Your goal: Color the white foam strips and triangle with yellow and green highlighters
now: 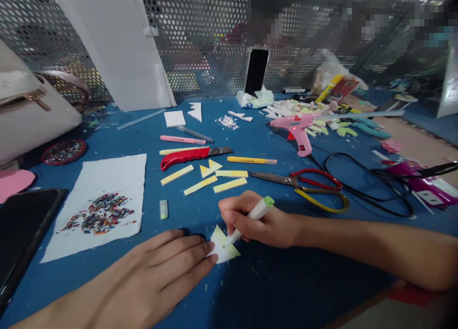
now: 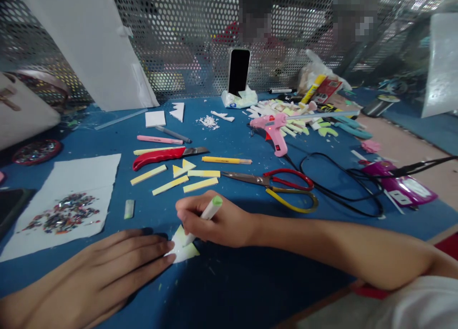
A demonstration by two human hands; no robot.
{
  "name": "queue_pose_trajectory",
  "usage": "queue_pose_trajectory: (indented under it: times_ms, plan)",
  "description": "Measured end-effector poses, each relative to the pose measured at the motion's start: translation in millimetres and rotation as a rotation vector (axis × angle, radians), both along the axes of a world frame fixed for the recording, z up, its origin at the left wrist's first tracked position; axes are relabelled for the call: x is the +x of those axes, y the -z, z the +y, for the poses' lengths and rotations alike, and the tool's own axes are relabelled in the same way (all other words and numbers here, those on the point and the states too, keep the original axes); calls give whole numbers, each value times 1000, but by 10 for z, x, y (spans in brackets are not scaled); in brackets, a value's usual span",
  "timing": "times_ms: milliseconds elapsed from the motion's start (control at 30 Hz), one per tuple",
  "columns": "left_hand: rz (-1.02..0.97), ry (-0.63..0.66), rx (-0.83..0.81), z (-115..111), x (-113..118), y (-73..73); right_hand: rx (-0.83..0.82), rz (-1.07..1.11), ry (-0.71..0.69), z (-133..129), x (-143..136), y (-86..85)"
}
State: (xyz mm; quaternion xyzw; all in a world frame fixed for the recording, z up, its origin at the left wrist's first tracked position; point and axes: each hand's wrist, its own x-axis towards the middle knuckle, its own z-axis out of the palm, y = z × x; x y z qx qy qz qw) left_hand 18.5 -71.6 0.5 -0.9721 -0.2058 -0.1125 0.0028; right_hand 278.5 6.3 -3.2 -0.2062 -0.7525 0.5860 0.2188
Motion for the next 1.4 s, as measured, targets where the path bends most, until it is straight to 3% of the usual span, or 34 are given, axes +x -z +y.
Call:
queue_pose_trajectory:
  times_ms: [167, 367, 600, 767, 933, 1067, 1200, 1333, 1400]
  plan:
    - [-10, -2, 7, 8, -2, -8, 78, 36, 96, -10, -30, 16]
    - [-13, -1, -12, -6, -20, 10, 104, 18, 117, -7, -20, 34]
    - [-19, 9, -31, -8, -12, 25, -58, -25, -116, 20, 25, 12]
    - [-18, -13, -34, -5, -4, 4, 30, 46, 95, 13, 11, 26]
    - [-15, 1, -20, 0, -8, 16, -11, -10, -64, 2, 16, 18]
    - [-19, -4, -25, 0, -7, 24, 88, 38, 93, 4, 12, 10]
    - [-48, 2, -12, 2, 1, 23, 38, 10, -71, 1, 11, -7]
    - [-22, 0, -12, 6, 0, 36, 104, 68, 79, -2, 7, -5]
    - [-15, 0, -11, 8, -2, 42, 91, 59, 36, 0, 8, 1]
